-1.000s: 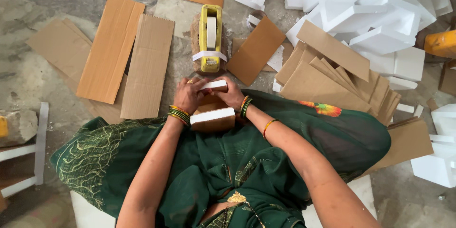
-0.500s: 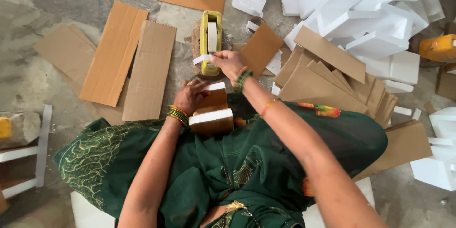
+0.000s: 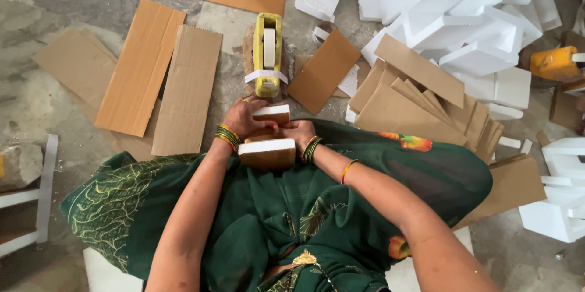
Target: The person sits on the floor and assembles small cardboard boxes by inserting white foam inserts into the cardboard shells. They use a tape dispenser to seal the boxes with clear tape, repeating the process for multiple units.
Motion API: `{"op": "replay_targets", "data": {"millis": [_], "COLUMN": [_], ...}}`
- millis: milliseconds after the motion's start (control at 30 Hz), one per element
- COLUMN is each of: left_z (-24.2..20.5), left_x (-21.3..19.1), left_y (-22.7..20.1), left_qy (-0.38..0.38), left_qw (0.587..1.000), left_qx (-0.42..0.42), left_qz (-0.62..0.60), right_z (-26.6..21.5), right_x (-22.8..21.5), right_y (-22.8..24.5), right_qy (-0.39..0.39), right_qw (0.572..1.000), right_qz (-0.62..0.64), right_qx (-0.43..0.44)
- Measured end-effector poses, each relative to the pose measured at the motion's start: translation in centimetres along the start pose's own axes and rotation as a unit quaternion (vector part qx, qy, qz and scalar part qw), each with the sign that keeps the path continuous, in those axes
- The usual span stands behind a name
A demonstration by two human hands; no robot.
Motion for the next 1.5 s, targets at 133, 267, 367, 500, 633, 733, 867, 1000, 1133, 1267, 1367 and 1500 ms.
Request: {"op": "replay_targets", "data": {"millis": [133,267,367,500,633,733,867,1000,1133,1267,1367,1500], "left_z": [0.8,1.2,1.2,1.3,0.6,0.8,0.2,0.7,0.7,1.0,1.0,0.9], "left_x": [0.3,0.6,0.4,-0.3,-0.9,-0.9,-1.2,-0.8,-0.7,-0.4,-0.5,-0.5], "left_y": [0.3,-0.1,-0.6,-1.5,-2.1,-2.1,-2.5,-3.6,-4.6,-4.5,-4.0,-3.3], "left_qy": [0.040,0.009,-0.019,-0.006,-0.027,-0.017,-0.060,-0.046,-0.036,-0.022,-0.009,-0.001], "left_qw": [0.994,0.996,0.996,0.994,0.991,0.990,0.988,0.985,0.980,0.988,0.991,0.992], "left_qx": [-0.093,-0.050,-0.012,0.005,0.040,0.042,0.076,0.116,0.158,0.115,0.095,0.091], "left_qz": [0.039,0.071,0.086,0.111,0.123,0.132,0.119,0.121,0.112,0.099,0.096,0.089], "right_z": [0.9,1.8,2.1,3.0,3.9,4.0,6.7,12.1,12.2,11.5,8.8,-1.5], "right_x": [0.2,-0.6,-2.4,-4.5,-2.1,-0.2,-0.1,-2.1,-3.4,-5.9,-6.6,-4.0], "right_y": [-0.8,-1.7,-2.8,-2.0,4.8,8.6,8.0,3.9,-3.1,-1.4,3.4,8.5], "right_qy": [0.051,0.065,-0.020,-0.113,-0.023,0.023,0.128,0.175,0.236,0.083,0.055,0.231], "right_qw": [0.998,0.995,0.994,0.988,0.986,0.998,0.987,0.960,0.941,0.995,0.991,0.953], "right_qz": [0.032,0.074,0.050,0.038,0.077,-0.003,0.073,0.130,0.145,-0.031,-0.046,-0.117], "right_qx": [-0.032,-0.012,0.098,0.099,-0.145,-0.058,0.071,0.177,0.194,0.052,-0.114,-0.158]}}
Point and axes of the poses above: each hand's wrist, its own z-axis towards the middle knuckle, its own x-axis out of the palm, y = z × x, the point moved 2 cm from there along z, towards the middle knuckle, and after that the axes turned 11 degrees about x, right-handed, at the moved point
